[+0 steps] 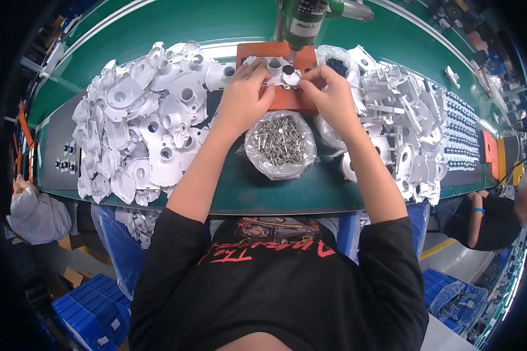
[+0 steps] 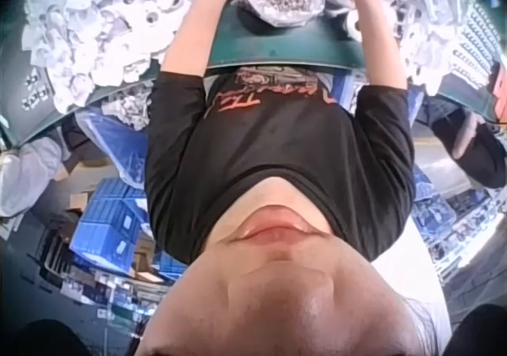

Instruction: Manually inserting metal studs into plastic parts and using a hand press to secure them.

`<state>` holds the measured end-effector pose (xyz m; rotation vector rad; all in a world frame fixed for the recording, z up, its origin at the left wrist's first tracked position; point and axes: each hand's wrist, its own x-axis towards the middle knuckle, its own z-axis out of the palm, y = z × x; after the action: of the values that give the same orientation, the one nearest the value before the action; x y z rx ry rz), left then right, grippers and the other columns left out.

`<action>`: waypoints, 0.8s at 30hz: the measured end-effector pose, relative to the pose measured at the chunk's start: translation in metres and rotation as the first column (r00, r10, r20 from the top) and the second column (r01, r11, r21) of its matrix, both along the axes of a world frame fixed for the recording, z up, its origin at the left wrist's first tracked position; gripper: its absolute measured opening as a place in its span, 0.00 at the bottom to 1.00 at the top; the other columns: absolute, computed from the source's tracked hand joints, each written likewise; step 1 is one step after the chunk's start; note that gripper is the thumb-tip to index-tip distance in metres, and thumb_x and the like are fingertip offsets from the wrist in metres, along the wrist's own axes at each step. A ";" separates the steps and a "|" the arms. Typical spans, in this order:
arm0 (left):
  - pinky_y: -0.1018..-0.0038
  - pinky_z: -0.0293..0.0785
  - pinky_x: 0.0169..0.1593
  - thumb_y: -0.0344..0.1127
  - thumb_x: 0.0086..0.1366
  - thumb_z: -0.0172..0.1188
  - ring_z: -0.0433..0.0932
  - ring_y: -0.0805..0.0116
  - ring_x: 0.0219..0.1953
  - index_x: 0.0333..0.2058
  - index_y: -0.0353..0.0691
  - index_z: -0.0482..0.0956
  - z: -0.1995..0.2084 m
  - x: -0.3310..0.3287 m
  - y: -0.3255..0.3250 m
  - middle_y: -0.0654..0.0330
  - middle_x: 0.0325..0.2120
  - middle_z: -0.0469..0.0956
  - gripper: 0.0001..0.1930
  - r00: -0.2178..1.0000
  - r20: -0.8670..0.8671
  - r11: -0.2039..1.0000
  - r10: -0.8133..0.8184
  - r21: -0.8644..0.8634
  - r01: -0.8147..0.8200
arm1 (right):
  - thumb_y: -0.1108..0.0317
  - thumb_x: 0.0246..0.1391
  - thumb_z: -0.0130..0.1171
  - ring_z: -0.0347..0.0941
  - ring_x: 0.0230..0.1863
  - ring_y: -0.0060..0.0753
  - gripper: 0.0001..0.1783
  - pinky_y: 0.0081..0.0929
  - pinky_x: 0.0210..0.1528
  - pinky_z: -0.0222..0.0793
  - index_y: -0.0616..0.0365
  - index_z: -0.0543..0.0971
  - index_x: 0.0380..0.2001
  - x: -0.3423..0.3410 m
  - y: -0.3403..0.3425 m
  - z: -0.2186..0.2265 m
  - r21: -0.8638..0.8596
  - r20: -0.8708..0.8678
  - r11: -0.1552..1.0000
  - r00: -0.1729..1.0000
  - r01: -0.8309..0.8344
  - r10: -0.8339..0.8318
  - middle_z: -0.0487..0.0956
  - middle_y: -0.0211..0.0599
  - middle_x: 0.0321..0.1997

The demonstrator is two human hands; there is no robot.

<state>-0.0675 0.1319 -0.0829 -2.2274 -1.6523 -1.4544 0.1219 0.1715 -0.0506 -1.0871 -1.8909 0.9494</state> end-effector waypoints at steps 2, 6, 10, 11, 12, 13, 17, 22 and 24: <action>0.59 0.64 0.58 0.31 0.52 0.57 0.73 0.49 0.51 0.35 0.32 0.76 0.001 0.000 -0.001 0.43 0.43 0.76 0.12 1.000 0.000 1.000 -0.003 -0.010 0.003 | 0.73 0.52 0.59 0.70 0.31 0.15 0.05 0.15 0.35 0.64 0.63 0.76 0.31 -0.005 0.004 0.004 0.005 0.015 1.000 1.000 0.015 -0.015 0.77 0.27 0.29; 0.59 0.64 0.58 0.31 0.52 0.56 0.73 0.49 0.51 0.35 0.31 0.75 -0.001 0.002 0.002 0.42 0.43 0.76 0.12 1.000 0.003 1.000 -0.013 -0.015 0.013 | 0.72 0.52 0.59 0.71 0.30 0.16 0.05 0.16 0.35 0.65 0.63 0.76 0.31 -0.008 0.022 -0.010 0.033 -0.013 0.999 1.000 0.026 -0.026 0.78 0.29 0.28; 0.59 0.64 0.58 0.31 0.52 0.56 0.73 0.49 0.51 0.34 0.31 0.76 -0.001 0.000 0.001 0.42 0.43 0.76 0.12 1.000 0.004 1.000 -0.010 -0.004 0.010 | 0.72 0.52 0.59 0.70 0.28 0.15 0.06 0.16 0.32 0.65 0.63 0.76 0.32 -0.017 0.026 -0.009 0.070 0.001 0.997 0.999 0.039 -0.039 0.77 0.28 0.26; 0.59 0.64 0.58 0.31 0.52 0.56 0.73 0.49 0.51 0.34 0.31 0.76 -0.001 0.000 0.001 0.42 0.43 0.76 0.12 1.000 0.005 1.000 -0.008 -0.005 0.008 | 0.72 0.52 0.59 0.70 0.27 0.15 0.06 0.16 0.31 0.65 0.63 0.76 0.32 -0.018 0.026 -0.010 0.076 -0.001 0.995 0.998 0.060 -0.060 0.77 0.28 0.26; 0.59 0.64 0.58 0.31 0.52 0.56 0.73 0.49 0.51 0.34 0.31 0.76 -0.003 -0.001 0.001 0.42 0.43 0.76 0.12 1.000 0.000 1.000 -0.009 0.002 0.009 | 0.72 0.52 0.59 0.69 0.26 0.14 0.06 0.16 0.30 0.65 0.63 0.76 0.32 -0.019 0.027 -0.012 0.082 -0.003 0.993 0.997 0.081 -0.081 0.76 0.27 0.25; 0.59 0.64 0.59 0.31 0.52 0.56 0.73 0.49 0.51 0.34 0.31 0.76 -0.002 0.000 0.001 0.42 0.43 0.76 0.12 1.000 -0.006 1.000 -0.010 0.008 0.010 | 0.72 0.52 0.59 0.69 0.26 0.14 0.06 0.16 0.30 0.65 0.63 0.76 0.32 -0.018 0.027 -0.014 0.081 -0.003 0.994 0.997 0.080 -0.080 0.76 0.27 0.25; 0.59 0.64 0.59 0.31 0.52 0.56 0.73 0.49 0.51 0.34 0.31 0.76 0.002 0.001 0.000 0.42 0.43 0.77 0.12 1.000 0.025 1.000 -0.017 -0.021 0.017 | 0.72 0.52 0.58 0.68 0.24 0.13 0.06 0.14 0.27 0.62 0.64 0.74 0.31 -0.017 0.027 -0.018 0.091 -0.049 0.989 0.992 0.117 -0.113 0.75 0.27 0.23; 0.59 0.64 0.59 0.31 0.52 0.56 0.73 0.49 0.51 0.34 0.32 0.76 0.000 0.001 0.001 0.42 0.43 0.76 0.11 1.000 0.014 1.000 0.002 0.014 -0.002 | 0.73 0.52 0.57 0.66 0.21 0.13 0.05 0.14 0.24 0.60 0.64 0.73 0.30 -0.017 0.022 -0.016 0.073 -0.090 0.989 0.989 0.127 -0.120 0.74 0.26 0.22; 0.59 0.64 0.59 0.31 0.52 0.56 0.73 0.49 0.51 0.34 0.32 0.76 0.000 0.001 0.000 0.42 0.43 0.76 0.11 1.000 0.016 1.000 -0.002 0.002 0.002 | 0.73 0.52 0.57 0.66 0.21 0.13 0.05 0.14 0.24 0.60 0.63 0.73 0.30 -0.017 0.022 -0.016 0.073 -0.094 0.991 0.990 0.116 -0.109 0.74 0.26 0.22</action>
<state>-0.0666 0.1318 -0.0831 -2.2233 -1.6524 -1.4781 0.1052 0.1933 -0.0666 -1.0748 -1.7607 0.8395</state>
